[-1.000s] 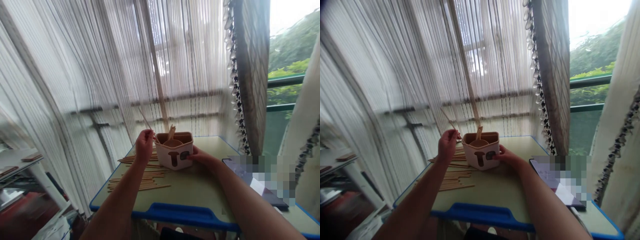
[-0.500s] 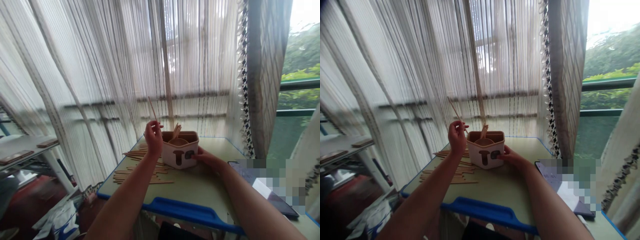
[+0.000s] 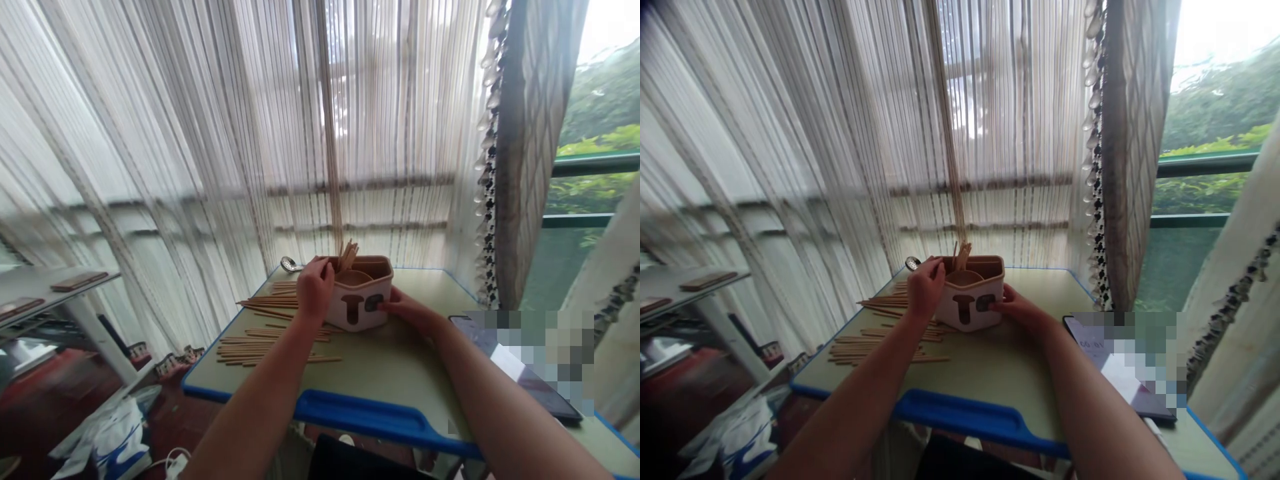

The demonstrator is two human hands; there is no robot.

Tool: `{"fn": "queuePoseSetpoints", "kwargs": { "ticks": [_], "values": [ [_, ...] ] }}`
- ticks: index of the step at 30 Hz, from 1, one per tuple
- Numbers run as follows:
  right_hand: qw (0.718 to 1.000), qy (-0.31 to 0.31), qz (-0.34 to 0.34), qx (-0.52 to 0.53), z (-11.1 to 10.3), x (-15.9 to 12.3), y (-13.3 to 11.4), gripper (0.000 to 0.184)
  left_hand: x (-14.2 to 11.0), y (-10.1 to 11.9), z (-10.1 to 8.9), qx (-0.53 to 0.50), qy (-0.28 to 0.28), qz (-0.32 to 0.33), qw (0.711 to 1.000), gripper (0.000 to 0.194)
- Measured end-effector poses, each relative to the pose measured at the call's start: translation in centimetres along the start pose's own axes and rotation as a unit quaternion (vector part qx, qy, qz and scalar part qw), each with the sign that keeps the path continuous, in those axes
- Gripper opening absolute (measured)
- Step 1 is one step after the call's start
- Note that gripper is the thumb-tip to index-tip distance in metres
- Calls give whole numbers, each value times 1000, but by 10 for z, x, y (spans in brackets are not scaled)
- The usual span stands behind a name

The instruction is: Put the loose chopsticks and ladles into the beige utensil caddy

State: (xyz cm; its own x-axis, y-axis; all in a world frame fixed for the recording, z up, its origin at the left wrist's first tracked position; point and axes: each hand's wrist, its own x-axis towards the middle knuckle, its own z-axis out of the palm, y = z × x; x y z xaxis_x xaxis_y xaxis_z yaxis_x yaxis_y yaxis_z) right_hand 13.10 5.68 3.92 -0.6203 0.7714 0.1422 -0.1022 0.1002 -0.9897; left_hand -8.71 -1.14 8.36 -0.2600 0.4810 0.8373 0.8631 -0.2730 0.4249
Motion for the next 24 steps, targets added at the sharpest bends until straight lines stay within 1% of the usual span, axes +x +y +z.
{"fn": "queuePoseSetpoints", "kwargs": {
  "ticks": [3,5,7,8,9,10,11,13,15,17,19,21,23,24],
  "values": [
    [1000,-3,-3,-7,-1,2,2,56,-1,-4,0,-5,12,34,999,30],
    [1000,-1,-5,-1,-3,3,5,55,-1,-6,-1,0,33,38,999,34],
    [1000,1,-10,8,-5,4,8,52,-1,-10,-4,35,57,7,998,37],
    [1000,3,-15,14,-7,5,10,50,-1,-12,-6,66,58,-20,996,37],
    [1000,5,-23,20,-9,6,12,48,0,-14,-9,104,44,-50,992,37],
    [999,8,-31,27,-11,6,15,47,1,-15,-12,143,10,-78,987,35],
    [999,13,-39,34,-13,7,17,47,2,-17,-15,180,-41,-101,978,33],
    [997,28,-53,48,-17,7,21,48,4,-20,-21,234,-171,-126,949,29],
    [995,46,-63,59,-20,8,24,50,6,-23,-25,259,-291,-122,913,29],
    [994,57,-68,67,-21,7,25,50,7,-26,-28,260,-375,-96,885,28],
    [993,59,-70,70,-22,7,25,49,6,-31,-30,243,-438,-65,863,24],
    [994,53,-69,68,-22,6,24,49,5,-35,-32,229,-489,-45,841,20],
    [995,45,-63,69,-22,6,23,50,4,-37,-35,222,-520,-34,824,17],
    [995,42,-60,71,-22,6,23,51,4,-36,-37,218,-526,-32,822,17]
  ]
}}
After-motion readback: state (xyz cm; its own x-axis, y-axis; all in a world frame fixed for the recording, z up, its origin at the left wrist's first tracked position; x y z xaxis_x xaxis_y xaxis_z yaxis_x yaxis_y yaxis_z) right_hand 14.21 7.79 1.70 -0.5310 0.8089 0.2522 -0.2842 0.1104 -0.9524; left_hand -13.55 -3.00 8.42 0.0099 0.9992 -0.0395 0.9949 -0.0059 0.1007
